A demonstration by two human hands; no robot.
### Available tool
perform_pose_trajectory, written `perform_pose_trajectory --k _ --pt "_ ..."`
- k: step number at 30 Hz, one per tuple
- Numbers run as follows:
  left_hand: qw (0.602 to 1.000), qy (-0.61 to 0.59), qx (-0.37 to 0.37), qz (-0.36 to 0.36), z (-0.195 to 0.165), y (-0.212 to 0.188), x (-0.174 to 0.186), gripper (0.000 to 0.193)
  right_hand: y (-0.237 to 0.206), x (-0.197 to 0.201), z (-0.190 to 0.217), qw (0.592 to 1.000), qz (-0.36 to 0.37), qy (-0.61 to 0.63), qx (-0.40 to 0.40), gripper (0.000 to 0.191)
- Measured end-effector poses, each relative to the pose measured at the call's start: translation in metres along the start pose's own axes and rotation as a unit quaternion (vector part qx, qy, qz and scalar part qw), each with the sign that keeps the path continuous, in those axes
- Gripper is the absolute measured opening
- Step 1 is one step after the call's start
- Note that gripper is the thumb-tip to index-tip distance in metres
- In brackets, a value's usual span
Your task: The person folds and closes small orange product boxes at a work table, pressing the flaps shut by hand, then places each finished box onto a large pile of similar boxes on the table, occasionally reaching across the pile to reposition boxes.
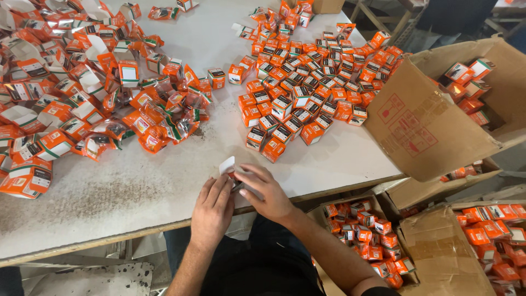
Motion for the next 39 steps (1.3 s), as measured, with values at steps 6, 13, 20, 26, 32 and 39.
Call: perform_pose_trajectory --k 6,13,20,26,32,39 --pt "0.998 -0.038 0.04 -0.003 0.006 -0.002 0.0 0.048 0.006 -0.002 -0.008 0.998 -0.003 0.044 -0.043 0.044" --pt "0.995 -0.074 0.071 0.004 0.007 -0.002 -0.004 0.042 0.012 -0.005 -0.004 0.999 0.026 -0.043 0.004 0.026" --pt "0.993 -0.097 0.06 0.017 0.011 -0.004 -0.006 0.04 0.006 -0.009 -0.037 0.979 0.009 0.161 -0.127 0.032" --pt "0.99 -0.111 0.082 0.029 0.017 -0.009 -0.014 0.034 0.008 -0.002 -0.017 0.993 0.054 0.105 0.016 0.031" --pt "0.974 -0.197 0.104 0.031 0.026 -0.014 -0.016 0.053 0.007 -0.002 -0.002 0.993 0.083 0.062 0.064 0.04" --pt "0.976 -0.192 0.091 0.036 0.022 -0.011 -0.013 0.053 0.008 0.001 -0.004 0.991 0.077 0.1 0.043 0.034"
Point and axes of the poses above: each hand's wrist, its own y-axis towards the middle knuckle, its own x-axis out of the back of the hand, z = x × y, the point moved 7 cm from there along y, towards the middle knuckle, and after that the axes turned 9 degrees about z, right-handed, at the moved point
